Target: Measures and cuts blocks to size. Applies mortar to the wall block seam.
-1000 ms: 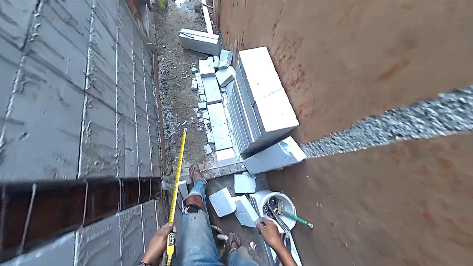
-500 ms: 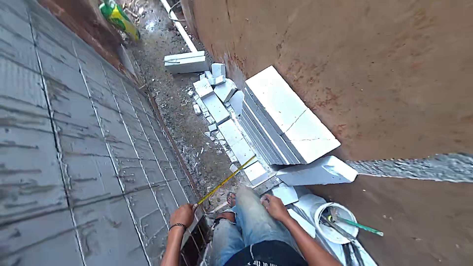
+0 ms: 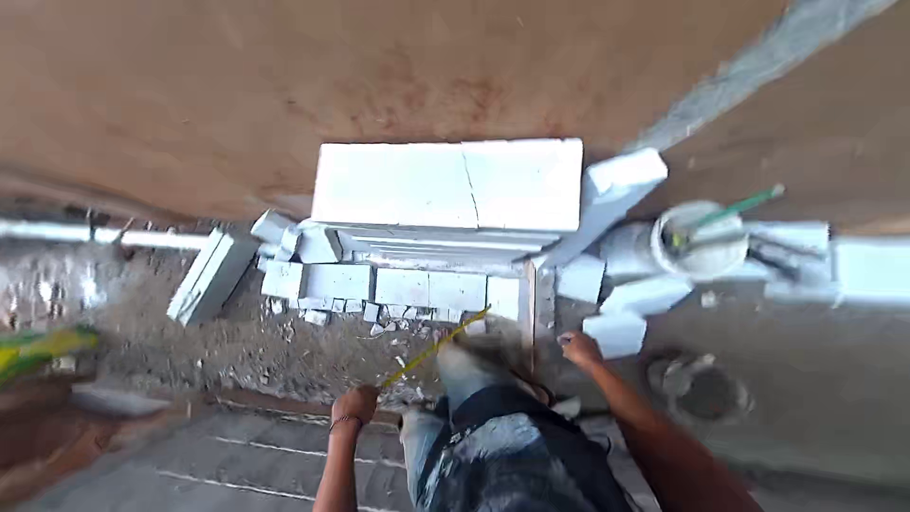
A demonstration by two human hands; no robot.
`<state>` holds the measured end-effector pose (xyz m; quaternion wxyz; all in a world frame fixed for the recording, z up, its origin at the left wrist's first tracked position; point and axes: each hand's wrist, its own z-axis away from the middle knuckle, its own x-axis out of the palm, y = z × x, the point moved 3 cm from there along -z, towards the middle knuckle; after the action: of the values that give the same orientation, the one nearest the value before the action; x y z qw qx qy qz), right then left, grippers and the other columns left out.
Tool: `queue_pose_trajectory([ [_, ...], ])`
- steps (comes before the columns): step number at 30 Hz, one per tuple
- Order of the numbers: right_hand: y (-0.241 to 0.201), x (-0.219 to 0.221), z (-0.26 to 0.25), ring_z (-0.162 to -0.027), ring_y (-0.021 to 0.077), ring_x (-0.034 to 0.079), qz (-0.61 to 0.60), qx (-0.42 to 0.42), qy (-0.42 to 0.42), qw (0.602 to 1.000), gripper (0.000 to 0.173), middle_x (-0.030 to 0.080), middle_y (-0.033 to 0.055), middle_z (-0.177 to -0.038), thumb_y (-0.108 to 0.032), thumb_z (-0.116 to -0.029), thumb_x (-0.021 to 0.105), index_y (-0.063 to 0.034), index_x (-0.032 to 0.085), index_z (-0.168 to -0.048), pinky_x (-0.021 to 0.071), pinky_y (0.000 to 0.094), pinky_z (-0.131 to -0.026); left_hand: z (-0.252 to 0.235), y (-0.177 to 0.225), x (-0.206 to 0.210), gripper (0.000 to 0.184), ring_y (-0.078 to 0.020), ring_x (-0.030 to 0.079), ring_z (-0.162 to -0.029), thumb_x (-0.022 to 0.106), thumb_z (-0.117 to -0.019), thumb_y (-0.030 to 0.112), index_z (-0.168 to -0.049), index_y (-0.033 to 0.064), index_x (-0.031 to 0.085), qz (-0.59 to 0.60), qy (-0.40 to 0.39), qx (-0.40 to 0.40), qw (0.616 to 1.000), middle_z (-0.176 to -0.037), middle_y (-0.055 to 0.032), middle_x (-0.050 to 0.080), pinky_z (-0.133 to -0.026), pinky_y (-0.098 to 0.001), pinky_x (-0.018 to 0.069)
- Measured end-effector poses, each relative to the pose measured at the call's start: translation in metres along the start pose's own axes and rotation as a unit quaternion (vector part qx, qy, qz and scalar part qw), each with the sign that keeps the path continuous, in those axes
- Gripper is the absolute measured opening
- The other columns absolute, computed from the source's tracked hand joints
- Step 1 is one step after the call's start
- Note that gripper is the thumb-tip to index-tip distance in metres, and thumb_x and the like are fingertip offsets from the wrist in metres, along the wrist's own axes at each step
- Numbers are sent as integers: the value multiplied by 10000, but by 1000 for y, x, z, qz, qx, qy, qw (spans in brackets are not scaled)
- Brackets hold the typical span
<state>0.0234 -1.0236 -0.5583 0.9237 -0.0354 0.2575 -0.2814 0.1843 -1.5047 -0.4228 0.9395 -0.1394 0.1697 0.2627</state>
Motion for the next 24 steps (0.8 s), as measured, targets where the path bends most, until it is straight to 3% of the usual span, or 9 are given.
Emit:
queue_pose_trajectory([
  [4, 31, 101, 21, -1161, 389, 670, -143, 79, 13, 987, 419, 660, 254, -1292, -297, -1067, 528, 4, 631, -1339, 517, 571, -1029, -79, -1, -32, 465, -395, 615, -1247, 388, -1082, 473, -1347, 202, 657, -76, -37, 44, 995, -1344, -151, 659, -990, -690, 456],
  [6, 25, 134, 51, -1147, 403, 669, -158, 73, -7, 985, 395, 669, 266, -1256, -276, -1070, 529, 17, 648, -1305, 509, 589, -1026, -110, 5, -54, 480, -381, 615, -1252, 382, -1081, 489, -1331, 196, 668, -114, -47, 67, 990, -1347, -140, 662, -996, -687, 451],
  [9, 15, 186, 98, -1169, 418, 651, -175, 109, -7, 979, 373, 676, 276, -1231, -257, -1072, 533, 34, 666, -1262, 472, 597, -1052, -165, 5, -73, 443, -386, 616, -1248, 367, -1094, 401, -1306, 148, 663, -203, -69, 104, 971, -1345, -154, 655, -978, -679, 469],
  [13, 7, 268, 135, -1043, 398, 706, -274, 184, 42, 943, 348, 712, 257, -1136, -236, -1071, 542, 36, 673, -1243, 532, 600, -972, -258, 13, -87, 397, -396, 598, -1266, 412, -1089, 322, -1347, 118, 633, -306, -96, 141, 937, -1364, -175, 635, -996, -666, 468],
  [16, -17, 331, 132, -988, 388, 717, -345, 230, 85, 906, 325, 722, 251, -1089, -208, -1061, 555, 44, 676, -1229, 552, 592, -922, -355, 27, -89, 351, -413, 604, -1247, 510, -1037, 240, -1345, 129, 637, -379, -88, 178, 904, -1349, -179, 642, -975, -676, 481],
  [18, -37, 371, 117, -959, 368, 727, -377, 261, 78, 885, 308, 732, 234, -1066, -200, -1055, 566, 33, 686, -1217, 564, 581, -906, -415, 31, -82, 351, -423, 609, -1233, 483, -1058, 237, -1346, 100, 631, -378, -94, 197, 900, -1328, -206, 644, -987, -669, 476],
  [21, -71, 428, 78, -969, 350, 729, -413, 276, 36, 867, 302, 734, 220, -1086, -186, -1051, 581, 31, 683, -1234, 569, 554, -914, -489, 45, -77, 451, -411, 636, -1166, 354, -1118, 341, -1288, 36, 640, -330, -91, 201, 918, -1229, -238, 669, -991, -628, 472],
  [24, -97, 475, 33, -1025, 343, 723, -422, 274, 4, 864, 326, 735, 210, -1121, -219, -1051, 581, 21, 687, -1243, 556, 544, -958, -543, 71, -62, 433, -425, 647, -1113, 372, -1115, 292, -1255, -18, 639, -323, -100, 220, 915, -1178, -270, 669, -981, -617, 476],
])
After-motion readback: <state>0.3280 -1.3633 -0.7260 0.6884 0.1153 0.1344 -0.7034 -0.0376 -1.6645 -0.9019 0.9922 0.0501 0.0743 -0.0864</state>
